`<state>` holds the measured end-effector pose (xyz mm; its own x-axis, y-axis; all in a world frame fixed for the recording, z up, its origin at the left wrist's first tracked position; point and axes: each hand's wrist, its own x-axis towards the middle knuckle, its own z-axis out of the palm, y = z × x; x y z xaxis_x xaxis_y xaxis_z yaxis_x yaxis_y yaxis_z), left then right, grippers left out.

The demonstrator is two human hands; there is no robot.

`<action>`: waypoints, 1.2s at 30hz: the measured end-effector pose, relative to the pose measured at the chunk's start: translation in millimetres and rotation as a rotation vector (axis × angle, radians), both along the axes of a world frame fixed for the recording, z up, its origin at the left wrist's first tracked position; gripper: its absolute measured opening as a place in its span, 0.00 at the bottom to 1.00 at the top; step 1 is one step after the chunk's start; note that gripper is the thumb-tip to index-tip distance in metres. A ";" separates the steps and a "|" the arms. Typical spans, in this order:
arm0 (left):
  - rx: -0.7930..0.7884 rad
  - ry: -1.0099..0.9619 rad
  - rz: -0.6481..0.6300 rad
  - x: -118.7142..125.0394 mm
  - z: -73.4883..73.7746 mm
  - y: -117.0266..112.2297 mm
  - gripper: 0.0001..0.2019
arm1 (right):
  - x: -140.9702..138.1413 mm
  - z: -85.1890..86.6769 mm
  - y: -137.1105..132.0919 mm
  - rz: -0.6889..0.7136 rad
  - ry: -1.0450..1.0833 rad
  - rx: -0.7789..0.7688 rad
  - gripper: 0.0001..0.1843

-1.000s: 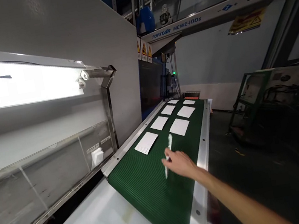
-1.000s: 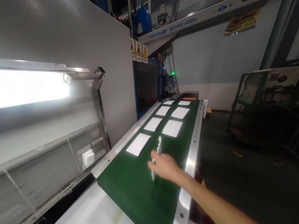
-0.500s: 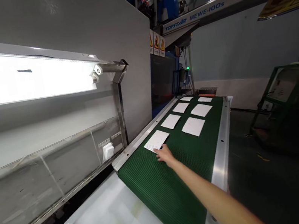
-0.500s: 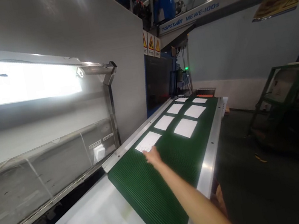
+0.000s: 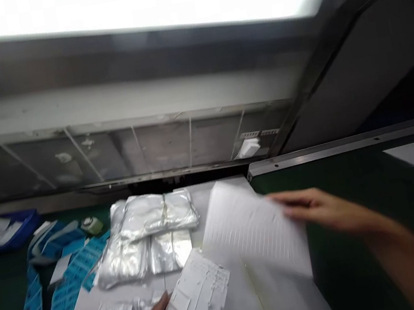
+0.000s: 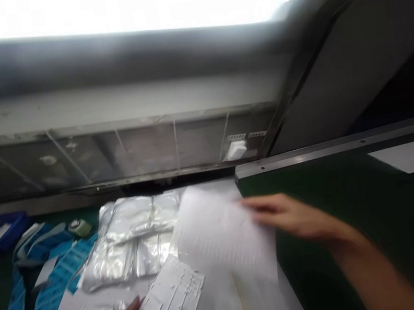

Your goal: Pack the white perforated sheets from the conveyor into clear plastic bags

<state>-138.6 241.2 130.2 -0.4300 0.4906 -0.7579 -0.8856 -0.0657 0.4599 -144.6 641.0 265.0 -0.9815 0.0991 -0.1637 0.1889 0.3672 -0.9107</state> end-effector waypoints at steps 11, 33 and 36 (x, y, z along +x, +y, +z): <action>0.420 0.058 -0.367 20.9 -23.1 -26.3 0.41 | 53.8 -81.2 -186.8 0.341 0.127 0.430 0.18; -0.771 1.564 -1.028 -82.2 -157.2 66.6 0.09 | 155.0 -285.0 -178.7 -0.153 -0.390 0.498 0.23; -0.839 1.643 -1.210 -91.0 -170.6 70.8 0.11 | 167.3 -304.9 -178.1 -0.195 -0.363 0.560 0.25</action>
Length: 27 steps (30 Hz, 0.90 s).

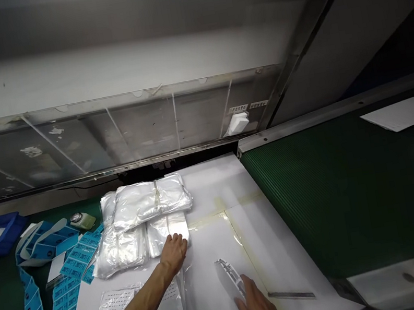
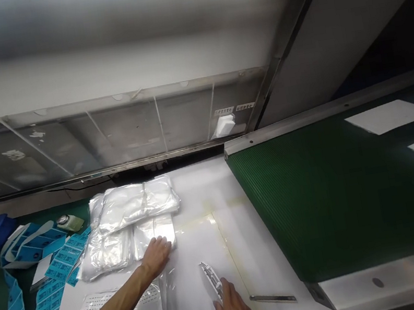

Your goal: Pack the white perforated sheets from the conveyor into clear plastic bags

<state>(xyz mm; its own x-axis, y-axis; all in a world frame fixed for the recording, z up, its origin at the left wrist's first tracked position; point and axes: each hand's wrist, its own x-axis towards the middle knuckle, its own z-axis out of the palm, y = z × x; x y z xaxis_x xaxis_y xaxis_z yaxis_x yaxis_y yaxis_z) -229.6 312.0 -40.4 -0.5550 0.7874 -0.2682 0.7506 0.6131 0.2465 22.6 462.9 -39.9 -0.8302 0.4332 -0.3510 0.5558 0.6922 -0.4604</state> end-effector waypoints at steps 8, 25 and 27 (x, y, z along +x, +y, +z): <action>-0.091 0.083 0.007 -4.9 -4.8 -7.9 0.09 | 33.4 1.1 25.7 0.001 -0.006 -0.195 0.36; 0.130 -0.349 0.352 -28.0 -13.8 -4.3 0.19 | -81.7 71.9 21.0 -0.562 0.305 -1.458 0.32; 0.160 -0.383 0.378 -29.9 -15.4 -3.2 0.18 | -102.4 57.2 19.8 -0.545 0.303 -1.487 0.30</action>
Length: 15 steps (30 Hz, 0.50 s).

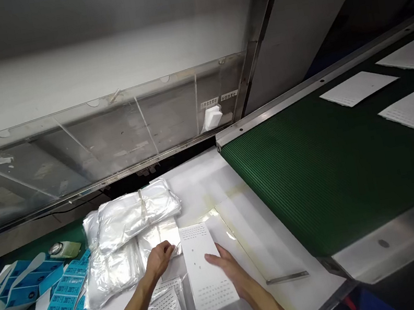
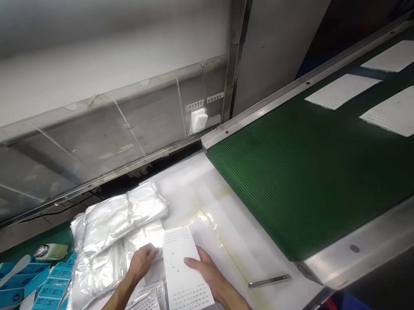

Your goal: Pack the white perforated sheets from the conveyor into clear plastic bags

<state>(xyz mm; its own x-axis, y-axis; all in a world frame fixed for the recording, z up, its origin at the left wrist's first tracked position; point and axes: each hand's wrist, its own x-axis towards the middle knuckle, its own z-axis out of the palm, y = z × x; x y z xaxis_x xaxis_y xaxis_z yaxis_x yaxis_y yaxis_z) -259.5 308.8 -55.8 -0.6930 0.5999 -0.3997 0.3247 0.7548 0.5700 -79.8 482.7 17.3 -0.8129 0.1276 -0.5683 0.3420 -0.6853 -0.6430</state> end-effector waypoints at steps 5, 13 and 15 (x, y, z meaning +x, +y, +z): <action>0.052 -0.080 0.078 -7.2 -4.3 1.5 0.14 | -19.6 -32.9 -3.0 0.056 -0.038 0.001 0.29; 0.118 -0.202 0.197 -13.2 -2.5 -1.2 0.12 | 11.0 -54.6 -1.8 0.157 -0.179 0.089 0.30; 0.135 -0.219 0.230 -12.8 -1.0 -1.5 0.12 | 14.0 -49.7 0.7 0.149 -0.181 0.117 0.30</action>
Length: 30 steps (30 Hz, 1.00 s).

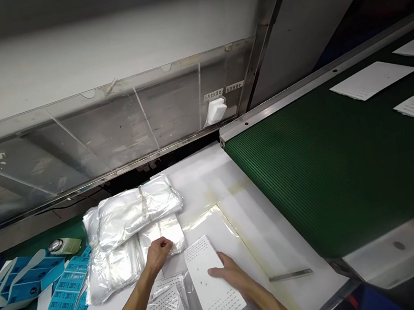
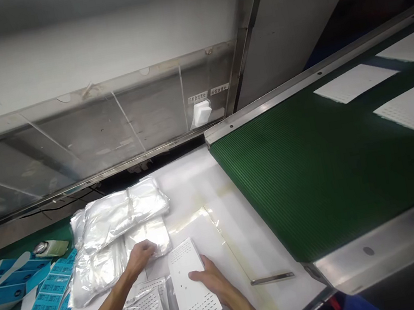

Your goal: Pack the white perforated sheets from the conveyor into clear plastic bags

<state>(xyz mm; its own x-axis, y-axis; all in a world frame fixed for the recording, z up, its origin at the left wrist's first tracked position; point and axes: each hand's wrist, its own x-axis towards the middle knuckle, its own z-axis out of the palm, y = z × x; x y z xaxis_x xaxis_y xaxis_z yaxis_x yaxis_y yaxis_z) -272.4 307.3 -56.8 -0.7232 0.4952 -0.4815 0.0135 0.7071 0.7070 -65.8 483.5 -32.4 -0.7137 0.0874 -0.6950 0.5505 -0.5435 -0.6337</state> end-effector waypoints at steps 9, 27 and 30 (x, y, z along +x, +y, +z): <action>0.057 -0.158 0.197 1.0 3.5 3.0 0.10 | -26.1 28.6 -1.3 -0.006 0.130 0.034 0.32; 0.612 -0.500 0.734 -11.0 30.6 -23.9 0.06 | -98.6 -26.7 -8.9 0.064 0.075 0.189 0.25; 0.690 -0.436 0.863 -16.2 45.7 -44.2 0.02 | -106.7 -31.2 -11.3 0.072 0.085 0.194 0.21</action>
